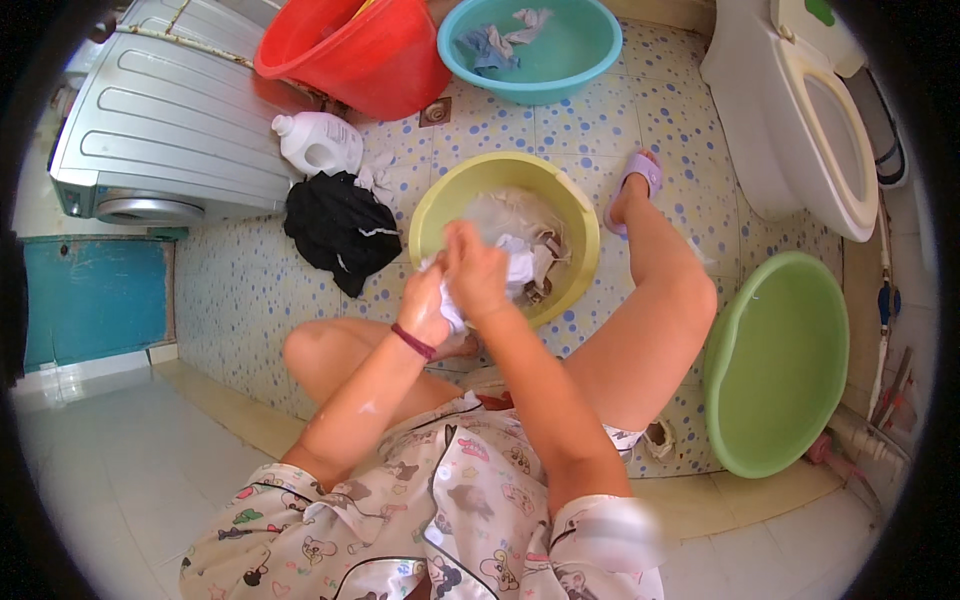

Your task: Hand washing a white t-shirt in a basin with soap.

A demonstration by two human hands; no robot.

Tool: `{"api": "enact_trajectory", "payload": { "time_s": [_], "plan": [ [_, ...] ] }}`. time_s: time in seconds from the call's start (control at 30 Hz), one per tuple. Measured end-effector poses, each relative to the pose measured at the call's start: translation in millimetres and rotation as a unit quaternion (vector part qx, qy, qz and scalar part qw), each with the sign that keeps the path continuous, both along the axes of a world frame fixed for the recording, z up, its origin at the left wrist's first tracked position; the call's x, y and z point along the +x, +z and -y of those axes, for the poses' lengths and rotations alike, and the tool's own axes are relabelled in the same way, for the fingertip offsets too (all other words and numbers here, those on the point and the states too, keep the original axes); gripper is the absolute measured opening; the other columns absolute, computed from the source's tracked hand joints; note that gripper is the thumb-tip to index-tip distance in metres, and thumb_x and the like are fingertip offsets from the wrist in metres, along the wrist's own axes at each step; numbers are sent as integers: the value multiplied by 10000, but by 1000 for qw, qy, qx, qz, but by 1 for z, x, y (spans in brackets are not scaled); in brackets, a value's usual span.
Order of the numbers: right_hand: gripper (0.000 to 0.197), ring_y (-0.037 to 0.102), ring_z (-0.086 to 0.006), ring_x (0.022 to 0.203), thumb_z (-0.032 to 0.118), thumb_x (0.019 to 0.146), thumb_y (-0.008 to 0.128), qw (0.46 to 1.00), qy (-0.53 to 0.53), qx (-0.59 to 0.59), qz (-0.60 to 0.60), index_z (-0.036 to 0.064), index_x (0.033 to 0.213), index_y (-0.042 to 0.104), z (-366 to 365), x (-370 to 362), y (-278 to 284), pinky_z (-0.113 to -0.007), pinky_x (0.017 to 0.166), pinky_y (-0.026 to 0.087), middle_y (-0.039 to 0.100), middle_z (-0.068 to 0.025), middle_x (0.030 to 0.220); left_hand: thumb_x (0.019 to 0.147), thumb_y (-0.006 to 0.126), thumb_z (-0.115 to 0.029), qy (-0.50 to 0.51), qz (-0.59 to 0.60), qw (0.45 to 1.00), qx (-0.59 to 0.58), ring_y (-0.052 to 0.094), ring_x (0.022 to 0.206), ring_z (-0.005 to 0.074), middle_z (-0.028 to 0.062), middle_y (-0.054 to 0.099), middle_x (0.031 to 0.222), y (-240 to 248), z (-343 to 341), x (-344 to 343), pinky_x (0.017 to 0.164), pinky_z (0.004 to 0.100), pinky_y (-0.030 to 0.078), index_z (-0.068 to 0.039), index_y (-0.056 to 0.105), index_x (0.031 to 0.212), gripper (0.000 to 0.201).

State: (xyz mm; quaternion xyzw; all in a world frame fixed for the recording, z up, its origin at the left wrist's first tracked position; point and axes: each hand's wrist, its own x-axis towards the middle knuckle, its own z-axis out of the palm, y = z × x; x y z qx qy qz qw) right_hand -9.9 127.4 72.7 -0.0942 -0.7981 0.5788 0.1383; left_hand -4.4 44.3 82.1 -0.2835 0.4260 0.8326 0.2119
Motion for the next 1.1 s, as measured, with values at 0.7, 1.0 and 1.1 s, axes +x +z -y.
{"api": "enact_trajectory", "payload": {
  "time_s": [0.7, 1.0, 1.1],
  "plan": [
    [208, 526, -304, 460, 127, 733, 544, 995, -5, 72, -69, 82, 935, 521, 43, 6, -21, -387, 436, 407, 509, -141, 521, 866, 394, -217, -129, -10, 970, 206, 547, 778, 196, 81, 561, 916, -51, 38, -8, 674, 324, 462, -97, 503, 915, 170],
    [163, 537, -308, 494, 69, 749, 540, 993, -16, 40, -106, 62, 911, 544, 40, 17, 6, -334, 469, 418, 543, -151, 602, 865, 395, -169, -51, -1, 999, -6, 543, 852, 158, 61, 557, 925, -13, 22, -6, 742, 298, 447, -24, 517, 989, 226],
    [138, 536, -305, 494, 75, 777, 517, 988, 7, 51, -145, 67, 912, 544, 32, 9, 0, -331, 462, 416, 548, -143, 611, 847, 467, -161, -119, -430, 827, -342, 569, 815, 169, 74, 579, 905, -44, 35, -3, 682, 290, 472, -27, 536, 984, 204]
  ]
}}
